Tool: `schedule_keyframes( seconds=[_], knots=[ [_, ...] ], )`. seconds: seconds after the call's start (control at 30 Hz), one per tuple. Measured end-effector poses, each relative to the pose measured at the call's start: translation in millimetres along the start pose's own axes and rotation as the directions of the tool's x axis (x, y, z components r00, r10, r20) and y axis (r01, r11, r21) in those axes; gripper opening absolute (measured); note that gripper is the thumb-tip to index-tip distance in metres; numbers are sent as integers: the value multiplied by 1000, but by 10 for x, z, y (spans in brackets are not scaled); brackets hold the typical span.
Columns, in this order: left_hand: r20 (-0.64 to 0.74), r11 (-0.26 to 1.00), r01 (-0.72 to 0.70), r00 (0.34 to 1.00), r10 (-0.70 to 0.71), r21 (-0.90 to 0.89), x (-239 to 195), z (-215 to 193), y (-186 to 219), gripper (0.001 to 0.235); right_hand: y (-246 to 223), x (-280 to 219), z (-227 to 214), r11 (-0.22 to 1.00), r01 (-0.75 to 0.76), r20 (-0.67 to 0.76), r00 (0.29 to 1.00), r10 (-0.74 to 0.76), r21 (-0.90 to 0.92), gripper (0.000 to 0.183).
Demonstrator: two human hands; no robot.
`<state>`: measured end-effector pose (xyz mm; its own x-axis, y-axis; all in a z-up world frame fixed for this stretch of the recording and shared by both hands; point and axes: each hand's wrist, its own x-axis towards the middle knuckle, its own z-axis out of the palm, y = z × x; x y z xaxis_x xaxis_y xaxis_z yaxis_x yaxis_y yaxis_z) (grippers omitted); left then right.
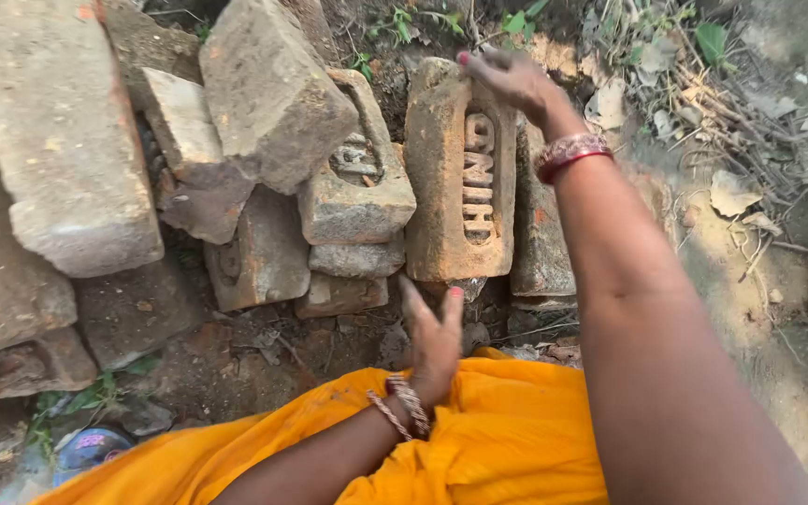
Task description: The person sits on the ground beside a pile of used bricks and stacks them one at a time, picking each brick from the ground pile and placing it into a growing stack in front of them, turning some bricks to align them.
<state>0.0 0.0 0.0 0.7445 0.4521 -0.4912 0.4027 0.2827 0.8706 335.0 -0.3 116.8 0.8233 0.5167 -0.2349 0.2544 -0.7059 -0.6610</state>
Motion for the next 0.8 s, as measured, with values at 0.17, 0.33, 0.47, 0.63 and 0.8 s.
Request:
schedule_keyframes(
  seconds=[0.17,0.33,0.47,0.63,0.8],
  knots=[
    [164,953,186,975,-149,-241,232,-82,-207,102,330,46,-11,988,-124,136,984,111,91,85],
    [257,839,69,963,86,-540,164,-94,-4,119,994,436,145,996,-19,44,999,15,90,69],
    [172,882,245,967,-190,-402,353,-70,-174,129,904,392,189,974,35,51,998,-47,223,67],
    [207,832,197,973,-101,-519,451,-163,15,120,797,372,227,987,78,-99,993,-64,138,66],
    [322,680,345,932,-167,-647,612,-239,-150,66,338,85,196,984,-35,-39,998,42,174,65]
  ],
)
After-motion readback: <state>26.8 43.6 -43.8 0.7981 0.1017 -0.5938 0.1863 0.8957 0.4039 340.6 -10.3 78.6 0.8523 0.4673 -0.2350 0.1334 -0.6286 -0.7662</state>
